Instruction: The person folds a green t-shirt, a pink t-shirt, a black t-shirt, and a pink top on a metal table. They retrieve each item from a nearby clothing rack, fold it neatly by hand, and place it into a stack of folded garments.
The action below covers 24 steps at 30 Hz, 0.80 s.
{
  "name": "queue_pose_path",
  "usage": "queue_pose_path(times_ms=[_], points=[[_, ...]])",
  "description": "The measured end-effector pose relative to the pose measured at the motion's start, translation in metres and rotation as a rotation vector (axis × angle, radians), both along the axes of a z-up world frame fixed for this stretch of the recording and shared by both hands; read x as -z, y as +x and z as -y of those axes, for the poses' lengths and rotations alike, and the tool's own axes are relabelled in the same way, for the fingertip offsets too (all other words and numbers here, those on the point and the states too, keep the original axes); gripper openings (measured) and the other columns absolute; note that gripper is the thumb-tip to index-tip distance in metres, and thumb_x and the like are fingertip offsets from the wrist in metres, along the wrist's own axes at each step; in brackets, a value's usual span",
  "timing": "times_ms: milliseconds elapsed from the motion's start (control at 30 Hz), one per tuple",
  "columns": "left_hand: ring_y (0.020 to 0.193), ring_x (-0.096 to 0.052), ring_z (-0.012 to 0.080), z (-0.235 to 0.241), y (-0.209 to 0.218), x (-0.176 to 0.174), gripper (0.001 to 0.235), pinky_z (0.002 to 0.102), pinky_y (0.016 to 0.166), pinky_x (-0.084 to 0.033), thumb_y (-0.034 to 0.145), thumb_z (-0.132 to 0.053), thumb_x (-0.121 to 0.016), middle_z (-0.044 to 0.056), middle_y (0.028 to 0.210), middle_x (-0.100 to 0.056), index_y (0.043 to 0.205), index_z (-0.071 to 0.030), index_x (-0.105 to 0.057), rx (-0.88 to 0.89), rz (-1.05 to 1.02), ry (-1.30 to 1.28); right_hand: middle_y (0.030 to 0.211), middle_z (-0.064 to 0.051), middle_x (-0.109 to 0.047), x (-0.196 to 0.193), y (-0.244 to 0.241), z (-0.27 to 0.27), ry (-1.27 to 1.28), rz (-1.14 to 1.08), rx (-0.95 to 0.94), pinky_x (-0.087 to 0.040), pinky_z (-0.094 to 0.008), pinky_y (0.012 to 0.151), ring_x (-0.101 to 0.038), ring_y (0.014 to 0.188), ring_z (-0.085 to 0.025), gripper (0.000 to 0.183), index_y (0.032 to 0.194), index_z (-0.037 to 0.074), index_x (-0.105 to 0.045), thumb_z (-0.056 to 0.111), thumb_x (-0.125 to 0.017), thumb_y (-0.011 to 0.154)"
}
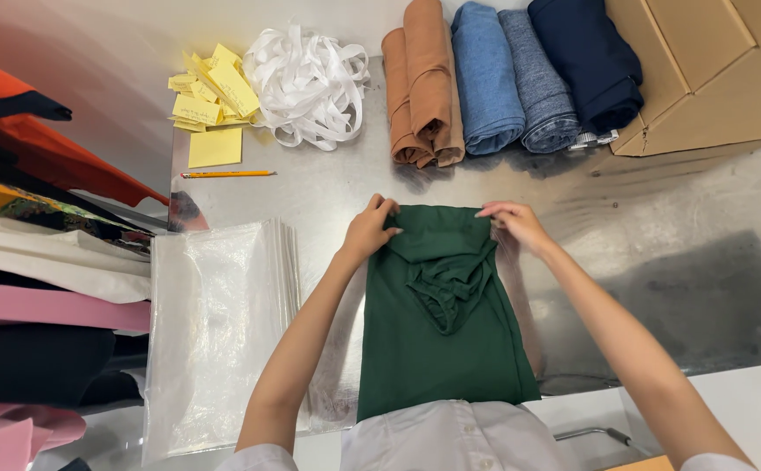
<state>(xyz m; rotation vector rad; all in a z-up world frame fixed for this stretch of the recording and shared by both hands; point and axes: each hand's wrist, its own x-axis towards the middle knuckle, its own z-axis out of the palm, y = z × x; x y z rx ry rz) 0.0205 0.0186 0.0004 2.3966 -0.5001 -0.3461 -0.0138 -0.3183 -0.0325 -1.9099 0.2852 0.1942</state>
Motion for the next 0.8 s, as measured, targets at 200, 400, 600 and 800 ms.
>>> queue_pose_path(times_ms=[200, 400, 600, 800], points=[[0.098, -0.069, 0.0541, 0.025, -0.010, -0.013, 0.059, 0.060, 0.092, -0.057, 0.075, -0.028, -0.089, 0.024, 0.133, -0.051, 0.118, -0.009, -0.053, 0.087, -0.250, 0.201, 0.135, -0.018, -0.061, -0.073, 0.015, -0.026, -0.097, 0.004, -0.211, -0.039, -0.052, 0.110, -0.048, 0.136, -0.036, 0.052, 0.138, 0.011, -0.061, 0.031, -0.073, 0.091], [0.105, -0.073, 0.0354, 0.021, -0.014, -0.090, 0.038, 0.045, 0.092, -0.060, 0.102, -0.033, -0.052, 0.015, 0.118, -0.074, 0.131, -0.014, -0.067, 0.215, -0.573, 0.202, 0.134, -0.001, -0.064, -0.026, 0.057, -0.035, -0.832, -0.216, -0.786, -0.027, -0.053, 0.110, -0.049, 0.133, -0.028, 0.093, 0.143, 0.033, -0.052, 0.057, -0.095, 0.064], [0.125, -0.055, 0.0437, 0.045, 0.048, 0.016, 0.082, 0.057, 0.098, -0.054, 0.067, -0.030, -0.094, 0.015, 0.132, -0.050, 0.140, -0.020, -0.056, 0.181, 0.044, 0.335, 0.105, -0.005, -0.075, 0.009, 0.060, -0.036, -0.975, 0.028, -0.825, -0.032, -0.048, 0.097, -0.063, 0.110, -0.031, 0.052, 0.109, 0.020, -0.066, 0.031, -0.093, 0.067], [0.123, -0.059, 0.0355, 0.061, 0.024, 0.065, 0.082, 0.057, 0.102, -0.044, 0.072, -0.020, -0.091, 0.016, 0.128, -0.060, 0.139, -0.010, -0.045, 0.339, 0.183, 0.498, 0.103, 0.000, -0.068, 0.038, 0.007, -0.022, -1.136, 0.445, -0.686, -0.037, -0.040, 0.090, -0.056, 0.100, -0.022, 0.057, 0.118, 0.020, -0.059, 0.010, -0.084, 0.068]])
